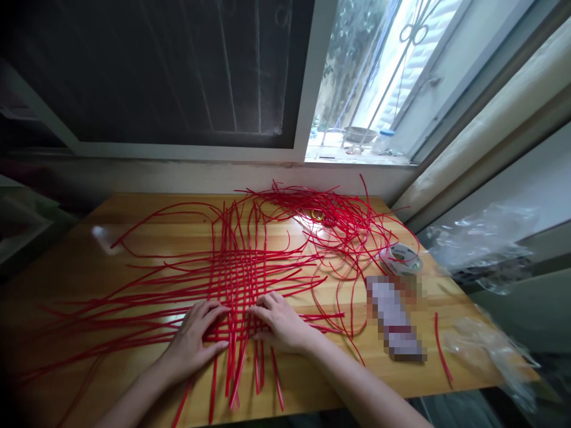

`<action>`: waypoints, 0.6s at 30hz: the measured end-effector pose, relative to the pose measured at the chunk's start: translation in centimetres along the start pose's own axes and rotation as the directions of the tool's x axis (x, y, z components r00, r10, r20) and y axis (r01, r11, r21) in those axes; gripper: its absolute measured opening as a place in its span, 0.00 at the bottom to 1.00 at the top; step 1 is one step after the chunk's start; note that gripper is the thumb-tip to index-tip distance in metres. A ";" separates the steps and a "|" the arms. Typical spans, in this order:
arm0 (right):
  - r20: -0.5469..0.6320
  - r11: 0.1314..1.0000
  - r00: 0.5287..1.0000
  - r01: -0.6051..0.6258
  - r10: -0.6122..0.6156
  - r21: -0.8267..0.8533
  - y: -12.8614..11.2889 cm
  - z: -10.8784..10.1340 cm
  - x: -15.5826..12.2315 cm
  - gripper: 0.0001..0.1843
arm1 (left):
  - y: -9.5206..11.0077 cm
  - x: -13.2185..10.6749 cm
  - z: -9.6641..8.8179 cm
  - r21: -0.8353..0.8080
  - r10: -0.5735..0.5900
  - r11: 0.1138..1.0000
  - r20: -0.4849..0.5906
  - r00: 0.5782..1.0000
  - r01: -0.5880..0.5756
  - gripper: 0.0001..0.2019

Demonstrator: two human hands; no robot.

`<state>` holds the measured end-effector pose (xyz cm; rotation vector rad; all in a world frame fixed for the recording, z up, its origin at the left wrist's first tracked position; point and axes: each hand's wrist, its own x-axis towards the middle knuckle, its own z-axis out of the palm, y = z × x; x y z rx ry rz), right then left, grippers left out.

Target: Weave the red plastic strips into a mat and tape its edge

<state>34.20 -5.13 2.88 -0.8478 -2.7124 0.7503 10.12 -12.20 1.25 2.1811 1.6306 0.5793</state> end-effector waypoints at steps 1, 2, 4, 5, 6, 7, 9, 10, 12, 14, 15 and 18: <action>-0.008 1.000 1.000 0.003 -0.003 0.001 0.2 0.0 0.1 0.25 | -0.2 0.3 0.0 -0.007 0.005 1.000 0.007 1.000 -0.005 0.27; -0.018 1.000 1.000 0.007 -0.007 0.001 0.4 0.1 0.2 0.25 | -0.4 0.6 -0.1 -0.012 0.011 1.000 0.012 1.000 -0.011 0.27; -0.047 1.000 0.999 0.013 -0.013 -0.001 1.1 0.1 0.8 0.25 | -0.9 1.6 -0.2 -0.019 0.023 1.000 0.012 1.000 -0.023 0.27; -0.062 1.000 0.998 0.015 -0.015 -0.004 1.5 0.1 1.2 0.25 | -1.2 2.2 -0.3 -0.021 0.027 0.999 0.009 1.000 -0.027 0.26; -0.076 1.000 0.997 0.018 -0.019 -0.008 1.9 0.0 1.6 0.25 | -1.5 2.9 -0.4 -0.022 0.029 0.999 0.006 1.000 -0.029 0.26; -0.088 1.000 0.996 0.021 -0.022 -0.012 2.3 0.0 2.1 0.25 | -1.8 3.7 -0.5 -0.023 0.028 0.999 0.002 1.000 -0.028 0.25; -0.109 1.000 0.994 0.025 -0.027 -0.017 3.0 -0.2 2.9 0.24 | -2.3 5.0 -0.6 -0.027 0.021 0.999 -0.004 1.000 -0.021 0.23; -0.119 0.999 0.993 0.026 -0.028 -0.018 3.3 -0.2 3.2 0.24 | -2.5 5.5 -0.7 -0.031 0.017 0.999 -0.006 1.000 -0.017 0.23; -0.137 1.000 0.990 0.022 -0.024 -0.016 3.5 -0.2 3.5 0.24 | -2.6 6.0 -0.6 -0.040 0.010 0.999 -0.015 1.000 -0.011 0.22; -0.153 1.000 0.988 0.011 -0.013 -0.010 3.6 0.0 3.5 0.24 | -2.6 6.0 -0.4 -0.047 -0.002 0.999 -0.033 0.999 0.000 0.20; -0.158 1.000 0.987 0.008 -0.008 -0.005 3.5 0.0 3.4 0.24 | -2.5 5.9 -0.3 -0.050 -0.011 0.999 -0.044 0.999 0.009 0.20; -0.154 1.000 0.988 0.007 -0.004 0.016 3.4 0.0 3.3 0.24 | -2.3 5.5 -0.1 -0.057 -0.041 0.998 -0.065 0.997 0.037 0.19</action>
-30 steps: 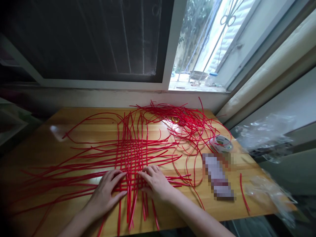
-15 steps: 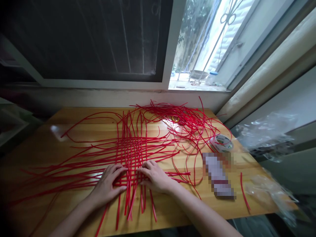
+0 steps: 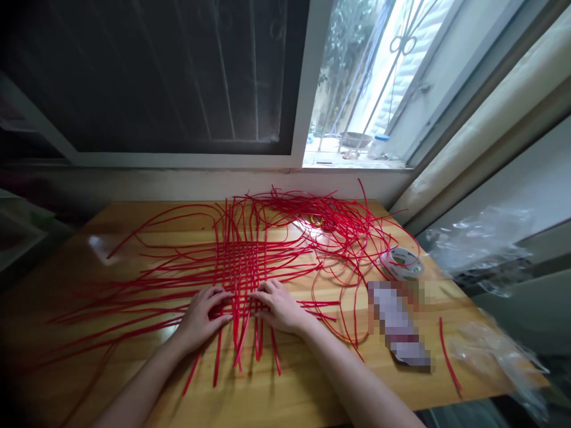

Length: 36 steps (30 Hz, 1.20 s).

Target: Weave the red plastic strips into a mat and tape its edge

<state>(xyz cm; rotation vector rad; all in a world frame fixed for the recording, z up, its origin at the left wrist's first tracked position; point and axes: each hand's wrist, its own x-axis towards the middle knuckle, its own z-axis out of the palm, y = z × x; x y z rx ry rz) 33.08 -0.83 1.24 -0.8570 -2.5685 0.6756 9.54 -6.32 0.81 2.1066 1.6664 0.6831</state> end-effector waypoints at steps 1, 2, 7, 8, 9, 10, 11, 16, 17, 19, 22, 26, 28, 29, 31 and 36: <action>0.004 1.000 1.000 -0.001 0.001 0.008 0.0 -0.1 0.0 0.23 | 0.1 -0.1 0.0 -0.002 -0.005 1.000 -0.001 1.000 0.005 0.19; 0.009 1.000 1.000 -0.004 0.004 0.014 -0.1 -0.1 0.1 0.23 | 0.1 0.0 0.0 -0.005 -0.007 1.000 0.000 1.000 0.007 0.18; 0.022 0.999 1.000 -0.013 0.012 0.035 -0.2 -0.5 0.3 0.21 | 0.0 0.3 -0.1 0.003 0.005 1.000 0.004 1.000 -0.005 0.17; 0.027 0.999 1.000 -0.013 0.012 0.034 -0.2 -0.5 0.4 0.20 | 0.0 0.3 -0.1 0.008 0.009 1.000 0.003 1.000 -0.009 0.17; 0.033 1.000 0.999 -0.012 0.011 0.029 -0.2 -0.6 0.4 0.20 | -0.1 0.3 -0.1 0.014 0.016 1.000 0.002 1.000 -0.016 0.16; 0.038 1.000 0.999 -0.011 0.010 0.018 -0.2 -0.7 0.4 0.20 | -0.1 0.3 -0.1 0.022 0.029 0.999 -0.001 1.000 -0.029 0.16; 0.036 1.000 0.999 -0.014 0.014 0.002 -0.2 -0.8 0.4 0.22 | -0.1 0.2 -0.2 0.031 0.046 0.998 -0.004 0.999 -0.046 0.17; 0.009 0.996 0.997 -0.071 0.071 -0.053 0.3 -1.1 0.6 0.37 | -0.1 0.1 -0.3 0.083 0.084 0.993 -0.018 0.996 -0.082 0.29; 0.020 0.996 0.997 -0.073 0.074 -0.052 0.4 -1.1 0.7 0.37 | -0.1 0.2 -0.2 0.090 0.076 0.993 -0.016 0.997 -0.074 0.31; 0.037 0.996 0.997 -0.073 0.075 -0.046 0.6 -1.1 0.8 0.35 | -0.2 0.4 -0.1 0.101 0.060 0.993 -0.012 0.998 -0.059 0.31; 0.039 0.997 0.996 -0.075 0.076 -0.030 0.7 -1.1 0.8 0.35 | -0.3 0.7 0.2 0.104 0.045 0.994 -0.015 0.999 -0.044 0.29; 0.028 0.997 0.997 -0.076 0.077 -0.018 0.5 -1.1 0.8 0.33 | -0.2 1.0 0.2 0.073 0.044 0.996 -0.013 0.999 -0.043 0.25; 0.020 0.997 0.997 -0.075 0.075 -0.022 0.4 -1.1 0.8 0.30 | -0.2 1.0 0.1 0.046 0.050 0.998 -0.013 0.999 -0.049 0.24; 0.017 0.997 0.997 -0.072 0.073 -0.027 0.3 -1.1 0.8 0.29 | -0.1 1.1 0.1 0.035 0.053 0.998 -0.013 0.999 -0.052 0.23; 0.016 0.997 0.998 -0.066 0.067 -0.037 0.2 -1.1 0.8 0.27 | -0.1 1.0 0.0 0.024 0.054 0.998 -0.009 0.998 -0.054 0.22; 0.011 0.997 0.998 -0.055 0.055 -0.046 0.0 -1.1 0.8 0.24 | 0.1 0.9 -0.1 0.019 0.060 0.998 -0.012 0.998 -0.060 0.19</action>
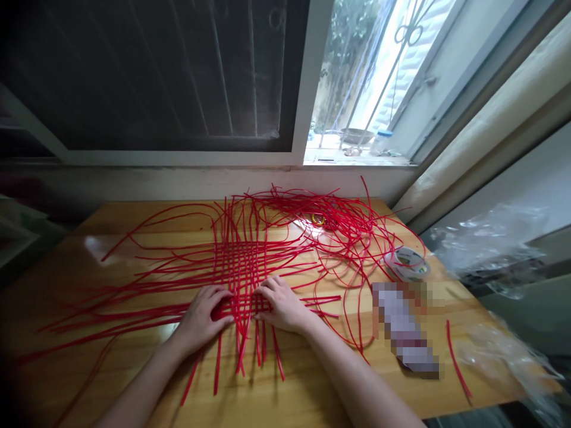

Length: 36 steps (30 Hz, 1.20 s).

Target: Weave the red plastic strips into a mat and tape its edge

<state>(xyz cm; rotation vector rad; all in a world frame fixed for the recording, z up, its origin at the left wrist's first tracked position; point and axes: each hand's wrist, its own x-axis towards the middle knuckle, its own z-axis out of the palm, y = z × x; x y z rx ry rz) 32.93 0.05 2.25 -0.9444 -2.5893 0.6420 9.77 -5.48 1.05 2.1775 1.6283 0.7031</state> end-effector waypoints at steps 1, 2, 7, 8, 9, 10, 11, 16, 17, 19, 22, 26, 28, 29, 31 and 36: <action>-0.001 1.000 1.000 0.001 -0.001 0.002 0.0 0.0 0.0 0.23 | 0.0 0.0 0.0 -0.001 0.000 1.000 -0.001 1.000 0.000 0.19; 0.000 1.000 1.000 0.000 0.000 0.006 -0.1 0.1 0.0 0.23 | 0.1 -0.1 0.0 -0.002 -0.002 1.000 -0.001 1.000 0.002 0.18; -0.012 1.000 1.000 -0.012 0.012 -0.021 0.2 0.1 -0.1 0.27 | 0.1 -0.2 0.2 0.009 0.004 1.000 0.001 1.000 -0.004 0.19; -0.021 0.999 1.000 -0.017 0.016 -0.040 0.4 0.0 -0.1 0.32 | 0.1 -0.3 0.3 0.016 0.005 1.000 -0.001 1.000 -0.005 0.21; -0.026 0.998 0.999 -0.022 0.020 -0.057 0.6 0.0 0.0 0.37 | 0.0 -0.3 0.4 0.026 0.002 1.000 -0.005 1.000 -0.002 0.23; -0.026 0.997 0.999 -0.025 0.024 -0.067 0.8 -0.1 0.0 0.41 | 0.0 -0.3 0.4 0.036 -0.003 0.999 -0.007 1.000 0.003 0.26; -0.020 0.997 0.999 -0.027 0.026 -0.071 0.9 -0.1 0.1 0.44 | -0.1 -0.3 0.5 0.044 -0.010 0.999 -0.008 1.000 0.010 0.29; -0.009 0.996 0.999 -0.042 0.041 -0.082 1.1 -0.1 0.1 0.42 | -0.5 0.0 0.7 0.054 -0.047 0.997 0.006 0.999 0.046 0.31; -0.013 0.995 0.999 -0.047 0.046 -0.083 1.1 -0.1 0.1 0.42 | -0.5 0.1 0.7 0.050 -0.051 0.997 0.009 0.999 0.051 0.31; -0.023 0.995 0.998 -0.057 0.055 -0.079 0.9 0.0 0.1 0.41 | -0.7 0.2 0.7 0.033 -0.052 0.998 0.014 0.999 0.052 0.31; -0.024 0.996 0.998 -0.058 0.057 -0.062 0.7 0.0 0.1 0.36 | -0.8 0.3 0.6 0.000 -0.046 0.999 0.019 0.999 0.046 0.28; -0.016 0.998 0.999 -0.039 0.039 -0.041 0.7 -0.1 0.1 0.31 | -0.7 0.3 0.5 -0.032 -0.051 0.998 0.029 0.998 0.052 0.24; -0.020 0.999 0.999 -0.032 0.031 -0.039 0.7 0.0 0.1 0.29 | -0.7 0.3 0.5 -0.044 -0.057 0.997 0.034 0.998 0.058 0.24; -0.023 0.999 0.999 -0.029 0.028 -0.038 0.7 0.1 0.0 0.29 | -0.7 0.4 0.5 -0.048 -0.059 0.997 0.036 0.998 0.061 0.23; -0.028 0.999 0.999 -0.022 0.021 -0.036 0.7 0.2 0.0 0.28 | -0.7 0.4 0.5 -0.055 -0.063 0.996 0.037 0.997 0.065 0.23; -0.045 1.000 0.999 -0.008 0.007 -0.017 0.8 0.5 0.0 0.26 | -0.7 0.3 0.4 -0.058 -0.058 0.997 0.031 0.998 0.060 0.22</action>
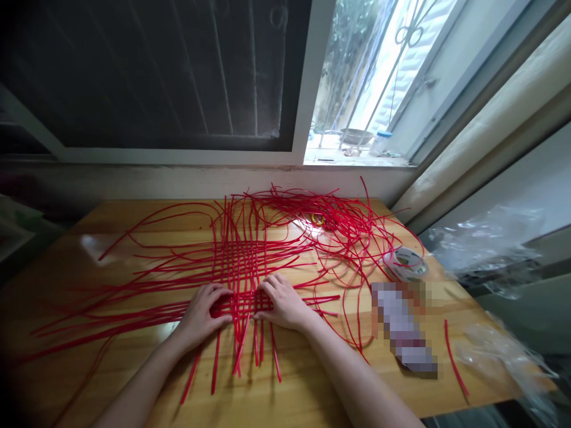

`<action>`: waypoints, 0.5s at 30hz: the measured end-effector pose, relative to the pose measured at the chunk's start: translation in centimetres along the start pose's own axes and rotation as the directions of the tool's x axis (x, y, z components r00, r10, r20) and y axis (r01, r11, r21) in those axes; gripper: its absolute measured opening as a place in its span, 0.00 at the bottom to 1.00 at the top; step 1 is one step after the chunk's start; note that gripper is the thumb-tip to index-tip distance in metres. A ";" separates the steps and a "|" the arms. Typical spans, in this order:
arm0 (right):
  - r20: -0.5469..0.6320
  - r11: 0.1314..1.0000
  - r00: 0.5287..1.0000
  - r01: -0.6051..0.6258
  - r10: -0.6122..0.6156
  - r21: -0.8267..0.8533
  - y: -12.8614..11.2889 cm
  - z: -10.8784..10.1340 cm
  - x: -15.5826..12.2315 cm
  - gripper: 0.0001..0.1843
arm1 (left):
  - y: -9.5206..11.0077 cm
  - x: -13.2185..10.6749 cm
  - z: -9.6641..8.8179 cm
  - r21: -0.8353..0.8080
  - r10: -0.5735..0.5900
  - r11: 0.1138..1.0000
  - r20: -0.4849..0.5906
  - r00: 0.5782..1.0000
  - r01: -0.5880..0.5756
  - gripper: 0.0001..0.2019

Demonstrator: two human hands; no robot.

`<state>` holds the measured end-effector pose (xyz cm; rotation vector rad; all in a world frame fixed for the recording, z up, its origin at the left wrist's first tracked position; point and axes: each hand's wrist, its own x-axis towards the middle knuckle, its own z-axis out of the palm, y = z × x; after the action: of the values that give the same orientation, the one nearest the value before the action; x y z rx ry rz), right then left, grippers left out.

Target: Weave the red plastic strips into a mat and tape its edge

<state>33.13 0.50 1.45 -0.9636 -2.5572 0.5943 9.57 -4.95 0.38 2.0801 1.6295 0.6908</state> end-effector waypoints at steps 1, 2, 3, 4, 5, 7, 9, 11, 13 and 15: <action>-0.005 1.000 1.000 0.000 0.000 0.003 0.0 0.0 0.0 0.26 | 0.0 0.0 0.0 0.004 0.002 1.000 0.000 1.000 -0.002 0.22; -0.009 1.000 1.000 -0.002 0.002 0.004 0.0 0.1 0.0 0.26 | 0.0 0.0 0.0 0.008 0.002 1.000 0.001 1.000 -0.002 0.22; -0.012 1.000 1.000 -0.002 0.002 0.003 0.0 0.1 0.0 0.25 | 0.1 0.0 0.0 0.014 0.003 1.000 0.005 1.000 -0.003 0.22; -0.015 1.000 1.000 -0.003 0.003 0.001 0.0 0.1 0.0 0.25 | 0.1 0.0 0.0 0.022 0.005 1.000 0.010 1.000 -0.005 0.21; -0.020 1.000 1.000 -0.004 0.004 -0.004 0.0 0.2 -0.1 0.25 | 0.1 -0.1 0.0 0.031 0.008 0.999 0.011 1.000 -0.008 0.21; -0.030 1.000 1.000 -0.010 0.009 -0.019 -0.1 0.2 -0.1 0.25 | 0.2 -0.3 0.0 0.058 0.017 0.998 -0.015 1.000 -0.016 0.21; -0.043 0.999 0.999 -0.016 0.014 -0.046 -0.3 0.3 -0.2 0.26 | 0.3 -0.5 0.0 0.089 0.038 0.995 -0.068 0.997 -0.032 0.22; -0.047 0.997 0.999 -0.012 0.008 -0.074 -0.5 0.3 -0.4 0.25 | 0.5 -0.8 0.0 0.114 0.068 0.992 -0.101 0.993 -0.057 0.21; -0.038 0.996 0.999 0.001 -0.005 -0.090 -0.7 0.4 -0.5 0.22 | 0.7 -1.0 -0.1 0.131 0.093 0.988 -0.101 0.990 -0.080 0.19; -0.034 0.996 0.999 0.009 -0.012 -0.092 -0.9 0.5 -0.6 0.20 | 0.9 -1.2 -0.1 0.141 0.098 0.987 -0.097 0.990 -0.084 0.17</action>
<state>32.85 -0.69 1.40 -0.9817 -2.5771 0.4562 9.95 -6.34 0.87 2.2619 1.6890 0.7476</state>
